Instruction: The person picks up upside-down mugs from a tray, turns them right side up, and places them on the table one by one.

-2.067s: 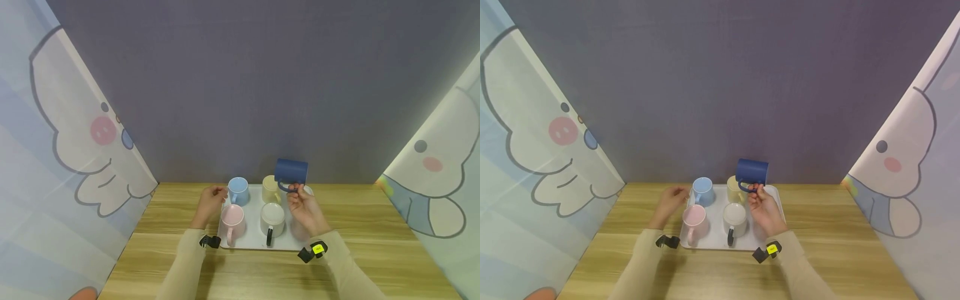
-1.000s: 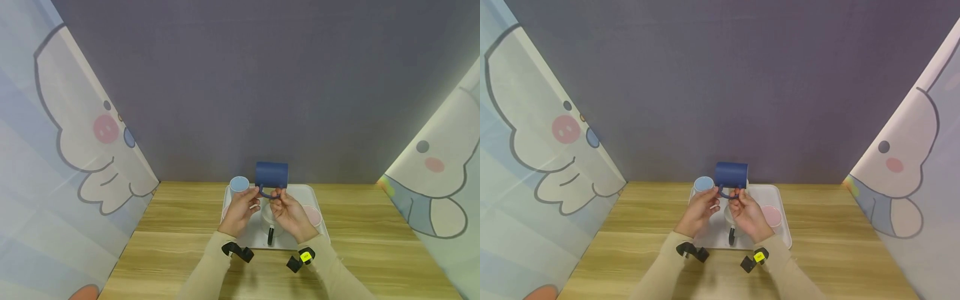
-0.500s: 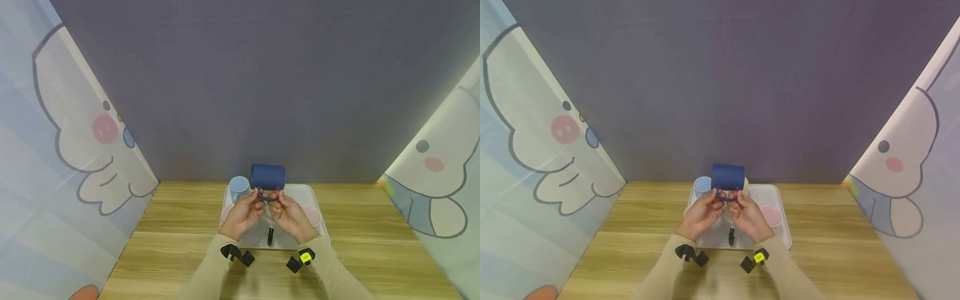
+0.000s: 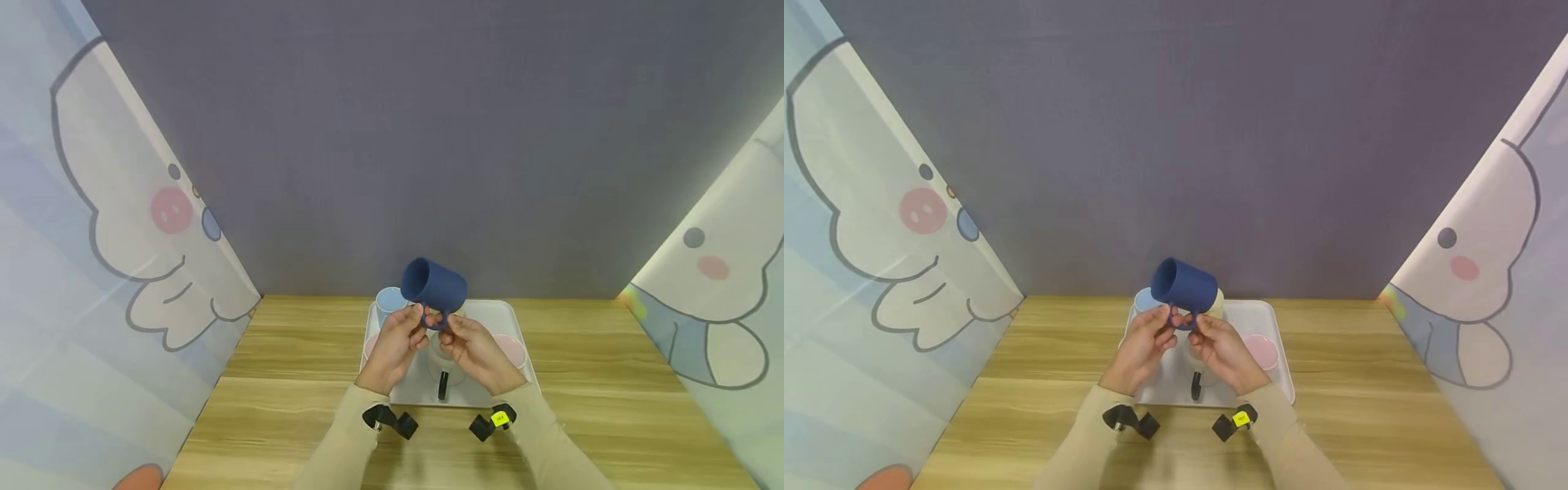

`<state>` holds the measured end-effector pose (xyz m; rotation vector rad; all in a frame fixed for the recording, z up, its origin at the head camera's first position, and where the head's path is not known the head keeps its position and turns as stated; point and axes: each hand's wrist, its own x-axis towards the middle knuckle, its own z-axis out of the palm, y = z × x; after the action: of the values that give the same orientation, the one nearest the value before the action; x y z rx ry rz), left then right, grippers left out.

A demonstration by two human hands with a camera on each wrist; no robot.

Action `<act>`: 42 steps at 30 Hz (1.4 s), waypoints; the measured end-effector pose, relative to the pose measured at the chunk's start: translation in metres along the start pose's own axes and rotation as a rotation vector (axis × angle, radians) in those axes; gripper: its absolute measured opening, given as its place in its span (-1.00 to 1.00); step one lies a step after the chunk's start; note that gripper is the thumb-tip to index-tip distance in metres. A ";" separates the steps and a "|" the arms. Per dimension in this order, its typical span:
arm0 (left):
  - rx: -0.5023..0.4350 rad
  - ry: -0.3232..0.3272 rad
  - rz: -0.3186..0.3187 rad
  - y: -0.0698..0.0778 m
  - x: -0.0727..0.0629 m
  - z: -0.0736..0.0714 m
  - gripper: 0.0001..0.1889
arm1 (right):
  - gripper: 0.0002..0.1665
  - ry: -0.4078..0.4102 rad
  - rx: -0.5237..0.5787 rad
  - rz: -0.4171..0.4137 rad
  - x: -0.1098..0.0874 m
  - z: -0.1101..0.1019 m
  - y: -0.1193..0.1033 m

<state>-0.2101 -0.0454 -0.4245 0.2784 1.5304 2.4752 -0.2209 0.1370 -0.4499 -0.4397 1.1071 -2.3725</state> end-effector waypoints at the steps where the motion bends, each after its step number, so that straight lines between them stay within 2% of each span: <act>1: 0.008 0.002 0.010 0.001 -0.001 0.000 -0.74 | -0.58 0.021 -0.040 0.003 -0.001 0.000 0.000; 7: 0.062 0.038 0.053 0.008 -0.005 -0.002 -0.74 | -0.76 0.145 -0.235 0.003 -0.009 -0.008 -0.002; 14: 0.189 0.126 0.161 0.021 -0.005 -0.017 -0.75 | -0.82 0.308 -0.477 -0.086 -0.025 -0.021 -0.013; 19: 0.293 0.204 0.205 0.028 -0.004 -0.035 -0.74 | -0.81 0.433 -0.516 -0.065 -0.040 -0.025 -0.021; 25: 0.383 0.327 0.250 0.033 -0.003 -0.057 -0.74 | -0.81 0.517 -0.617 -0.064 -0.057 -0.032 -0.028; 32: 0.393 0.437 0.242 0.034 -0.001 -0.086 -0.74 | -0.69 0.644 -0.825 -0.065 -0.071 -0.041 -0.033; 37: 0.405 0.494 0.215 0.030 0.001 -0.103 -0.72 | -0.70 0.662 -0.847 -0.081 -0.078 -0.049 -0.033; 42: 0.416 0.534 0.190 0.022 0.003 -0.118 -0.70 | -0.70 0.675 -0.872 -0.061 -0.085 -0.058 -0.029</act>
<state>-0.2473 -0.1549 -0.4560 -0.2073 2.3348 2.4703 -0.1866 0.2361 -0.4707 0.0937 2.4643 -1.9976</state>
